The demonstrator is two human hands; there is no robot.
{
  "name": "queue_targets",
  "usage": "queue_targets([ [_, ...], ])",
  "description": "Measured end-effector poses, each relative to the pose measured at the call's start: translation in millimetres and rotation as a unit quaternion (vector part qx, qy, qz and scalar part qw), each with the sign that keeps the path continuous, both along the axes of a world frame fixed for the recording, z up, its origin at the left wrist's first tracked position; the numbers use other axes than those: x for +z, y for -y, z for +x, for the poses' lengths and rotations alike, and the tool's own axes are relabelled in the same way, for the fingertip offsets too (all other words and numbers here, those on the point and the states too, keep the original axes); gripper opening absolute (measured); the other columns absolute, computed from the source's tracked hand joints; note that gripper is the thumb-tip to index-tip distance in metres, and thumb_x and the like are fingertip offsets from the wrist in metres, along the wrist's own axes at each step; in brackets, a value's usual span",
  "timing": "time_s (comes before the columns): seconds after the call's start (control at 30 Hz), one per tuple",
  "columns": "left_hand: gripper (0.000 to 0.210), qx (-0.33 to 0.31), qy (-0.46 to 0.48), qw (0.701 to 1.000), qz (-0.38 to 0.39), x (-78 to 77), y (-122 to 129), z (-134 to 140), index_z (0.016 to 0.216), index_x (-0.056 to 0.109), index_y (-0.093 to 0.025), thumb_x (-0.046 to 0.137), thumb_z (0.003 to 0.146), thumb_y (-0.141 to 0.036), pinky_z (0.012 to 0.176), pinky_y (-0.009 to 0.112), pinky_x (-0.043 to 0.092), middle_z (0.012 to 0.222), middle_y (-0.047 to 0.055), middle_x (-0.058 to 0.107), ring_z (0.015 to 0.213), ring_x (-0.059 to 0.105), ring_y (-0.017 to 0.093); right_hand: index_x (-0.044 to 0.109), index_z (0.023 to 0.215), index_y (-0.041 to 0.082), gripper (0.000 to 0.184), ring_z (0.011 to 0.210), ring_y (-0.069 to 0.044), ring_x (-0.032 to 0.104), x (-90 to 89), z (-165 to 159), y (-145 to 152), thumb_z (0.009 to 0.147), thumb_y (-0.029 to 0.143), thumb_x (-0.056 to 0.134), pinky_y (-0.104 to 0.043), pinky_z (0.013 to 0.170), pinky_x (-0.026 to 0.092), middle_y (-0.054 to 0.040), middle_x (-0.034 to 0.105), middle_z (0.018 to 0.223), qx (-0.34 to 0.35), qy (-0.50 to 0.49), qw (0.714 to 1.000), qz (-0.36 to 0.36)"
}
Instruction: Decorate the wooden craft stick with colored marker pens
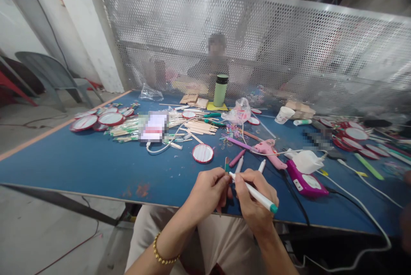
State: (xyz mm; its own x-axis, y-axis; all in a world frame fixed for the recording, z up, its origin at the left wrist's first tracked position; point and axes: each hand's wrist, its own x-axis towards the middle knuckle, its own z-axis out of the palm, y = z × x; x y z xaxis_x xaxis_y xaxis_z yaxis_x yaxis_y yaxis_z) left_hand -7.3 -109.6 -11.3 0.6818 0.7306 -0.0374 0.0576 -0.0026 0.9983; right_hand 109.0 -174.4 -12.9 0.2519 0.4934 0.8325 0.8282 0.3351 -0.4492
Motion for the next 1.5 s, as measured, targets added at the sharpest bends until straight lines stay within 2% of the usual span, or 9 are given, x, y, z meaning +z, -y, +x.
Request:
queue_targets([
  [0.33, 0.04, -0.001, -0.003, 1.0, -0.003, 0.8, -0.5, 0.7, 0.062, 0.047, -0.021, 0.047, 0.09, -0.05, 0.034, 0.018, 0.034, 0.043, -0.004, 0.049, 0.033, 0.043, 0.008, 0.058, 0.074, 0.02, 0.018, 0.047, -0.009, 0.055, -0.7, 0.4, -0.9, 0.09, 0.013, 0.057, -0.019, 0.046, 0.042, 0.0052, 0.06, 0.058, 0.011, 0.0, 1.0, 0.002],
  [0.57, 0.041, -0.002, -0.001, 1.0, -0.013, 0.5, 0.0, 0.8, 0.062, 0.047, -0.02, 0.049, 0.089, -0.052, 0.033, 0.017, 0.035, 0.044, -0.004, 0.049, 0.033, 0.043, 0.008, 0.059, 0.074, 0.02, 0.018, 0.047, -0.01, 0.057, -1.9, 0.9, 0.1, 0.091, 0.015, 0.057, -0.02, 0.048, 0.044, 0.0044, 0.061, 0.057, -0.008, -0.001, 1.0, 0.002],
  [0.77, 0.043, -0.003, 0.002, 1.0, -0.012, 2.0, -0.5, 0.3, 0.06, 0.048, -0.02, 0.049, 0.088, -0.054, 0.033, 0.017, 0.034, 0.043, -0.004, 0.049, 0.033, 0.043, 0.008, 0.059, 0.073, 0.02, 0.018, 0.046, -0.009, 0.054, -1.4, 0.5, 0.4, 0.09, 0.014, 0.057, -0.02, 0.045, 0.041, 0.0042, 0.06, 0.057, 0.0, -0.002, 1.0, 0.003],
  [1.5, 0.037, 0.0, -0.007, 1.0, -0.003, 0.6, 0.0, -0.1, 0.062, 0.049, -0.02, 0.049, 0.089, -0.046, 0.034, 0.018, 0.035, 0.044, -0.004, 0.049, 0.034, 0.044, 0.009, 0.062, 0.073, 0.02, 0.018, 0.048, -0.01, 0.057, -1.4, 0.8, -1.1, 0.09, 0.015, 0.058, -0.021, 0.047, 0.044, 0.0029, 0.063, 0.059, 0.006, 0.005, 1.0, 0.001],
])
